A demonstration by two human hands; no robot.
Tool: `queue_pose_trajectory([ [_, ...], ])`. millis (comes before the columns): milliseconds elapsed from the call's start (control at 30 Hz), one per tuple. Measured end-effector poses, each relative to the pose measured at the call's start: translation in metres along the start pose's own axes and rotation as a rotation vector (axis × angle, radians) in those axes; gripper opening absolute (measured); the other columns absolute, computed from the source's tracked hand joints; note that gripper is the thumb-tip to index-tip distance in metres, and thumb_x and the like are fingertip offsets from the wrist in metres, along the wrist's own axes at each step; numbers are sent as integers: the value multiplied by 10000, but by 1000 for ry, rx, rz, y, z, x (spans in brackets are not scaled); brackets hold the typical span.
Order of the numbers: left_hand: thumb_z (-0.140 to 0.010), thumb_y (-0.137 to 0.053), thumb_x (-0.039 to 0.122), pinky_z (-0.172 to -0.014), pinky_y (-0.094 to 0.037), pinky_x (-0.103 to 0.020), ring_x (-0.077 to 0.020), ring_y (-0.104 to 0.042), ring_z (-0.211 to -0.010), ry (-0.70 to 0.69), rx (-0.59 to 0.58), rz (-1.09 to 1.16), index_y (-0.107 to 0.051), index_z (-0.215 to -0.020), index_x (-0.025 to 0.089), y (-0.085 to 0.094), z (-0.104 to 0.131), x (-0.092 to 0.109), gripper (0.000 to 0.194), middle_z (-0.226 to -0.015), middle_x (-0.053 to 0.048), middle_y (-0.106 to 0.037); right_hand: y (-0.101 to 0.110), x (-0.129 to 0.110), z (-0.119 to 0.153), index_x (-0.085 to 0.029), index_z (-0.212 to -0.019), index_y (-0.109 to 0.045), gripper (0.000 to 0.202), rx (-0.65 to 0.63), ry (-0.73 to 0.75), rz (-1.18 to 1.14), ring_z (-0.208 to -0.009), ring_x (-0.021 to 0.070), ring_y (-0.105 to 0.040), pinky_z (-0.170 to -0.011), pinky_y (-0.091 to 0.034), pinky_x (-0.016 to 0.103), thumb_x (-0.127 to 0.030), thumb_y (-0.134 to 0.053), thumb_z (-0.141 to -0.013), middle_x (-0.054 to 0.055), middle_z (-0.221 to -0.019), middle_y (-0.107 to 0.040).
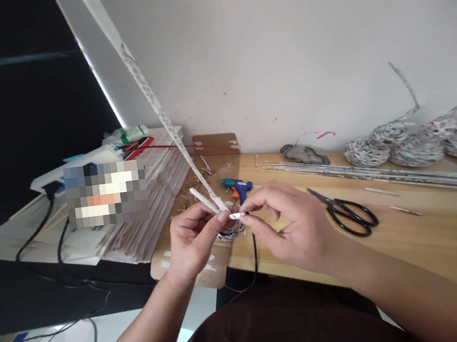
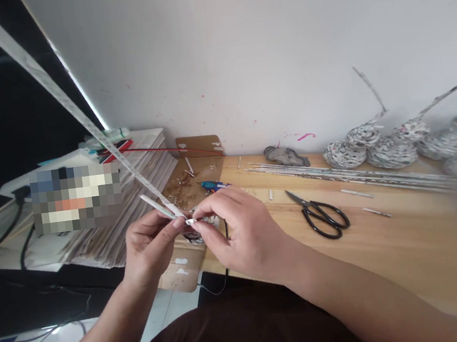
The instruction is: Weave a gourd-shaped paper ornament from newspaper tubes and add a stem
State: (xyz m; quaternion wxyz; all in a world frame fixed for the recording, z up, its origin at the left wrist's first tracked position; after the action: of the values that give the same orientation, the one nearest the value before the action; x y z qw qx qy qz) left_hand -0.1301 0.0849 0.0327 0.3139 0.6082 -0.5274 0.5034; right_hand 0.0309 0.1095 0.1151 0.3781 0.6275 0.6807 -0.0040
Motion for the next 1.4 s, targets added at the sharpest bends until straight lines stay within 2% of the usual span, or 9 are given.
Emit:
queue_pose_trajectory([
  [167,-851,-746,236,-738,-630,-303,-194,-741,-749,-5,-9,-38,-780,-916,182,0,1,1,91,-822,-48,-778,-15,28,5,-211,-881,-732,70,-130,-323,-163,-527,87,-472,-483,-389,235,-214,-663,-887,-20,-730,-701],
  [267,-854,-743,222,-721,-618,-276,-176,-733,-728,-46,9,-86,-776,-893,183,0,2,7,64,-803,-38,-772,-19,35,9,-207,-895,-742,104,-161,-440,-251,-490,74,-422,-429,-329,217,-211,-638,-884,-23,-692,-672],
  [600,-845,-718,127,-871,-593,-348,-229,-737,-930,-318,28,-471,-775,-1031,203,-5,14,34,208,-1003,-76,-778,-14,30,8,-167,-834,-699,52,-111,-440,-222,-519,56,-447,-476,-357,203,-132,-665,-814,-32,-695,-656],
  [800,-825,-726,102,-798,-597,-294,-196,-744,-876,-382,28,-543,-776,-990,218,-7,14,38,208,-989,-49,-791,-21,41,13,-178,-833,-678,145,-125,-530,-375,-589,84,-527,-506,-393,206,-314,-674,-881,-17,-717,-652],
  [933,-838,-732,162,-840,-614,-313,-215,-763,-910,-296,71,-493,-789,-987,224,1,11,34,171,-1030,-47,-800,-14,81,21,-181,-845,-672,221,-75,-605,-351,-598,102,-553,-530,-421,223,-399,-664,-878,-2,-745,-675],
  [1000,-826,-753,202,-842,-620,-298,-207,-767,-900,-260,174,-484,-797,-941,229,12,12,36,126,-999,-28,-806,-3,114,29,-184,-815,-676,223,-78,-628,-205,-629,116,-599,-573,-453,232,-393,-639,-885,4,-744,-697],
  [1167,-751,-821,302,-768,-651,-291,-196,-773,-790,-176,388,-490,-798,-863,226,35,16,39,137,-879,-2,-811,50,204,66,-169,-829,-727,157,-77,-796,228,-666,164,-673,-622,-485,264,-256,-601,-867,44,-755,-756],
  [1300,-772,-805,318,-751,-670,-336,-238,-776,-825,-164,386,-535,-798,-864,285,38,15,39,98,-905,-1,-812,89,240,81,-147,-897,-762,198,-63,-816,448,-785,216,-700,-758,-508,318,-169,-573,-842,95,-874,-781],
  [1400,-767,-806,330,-782,-675,-362,-260,-776,-850,-134,382,-545,-800,-859,301,35,14,36,97,-910,-10,-812,97,257,78,-151,-967,-773,267,-122,-776,567,-924,245,-693,-875,-484,337,-108,-542,-839,112,-977,-779],
])
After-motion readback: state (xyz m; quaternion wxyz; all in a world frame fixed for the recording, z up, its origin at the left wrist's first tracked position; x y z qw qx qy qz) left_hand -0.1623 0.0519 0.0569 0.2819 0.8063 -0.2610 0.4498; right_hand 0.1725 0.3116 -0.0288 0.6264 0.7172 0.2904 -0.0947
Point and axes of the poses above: each hand's wrist, its own z-axis away from the middle knuckle, its own y-axis out of the back of the hand, x = y × z, the point moved 10 cm from there along -z, towards the middle knuckle
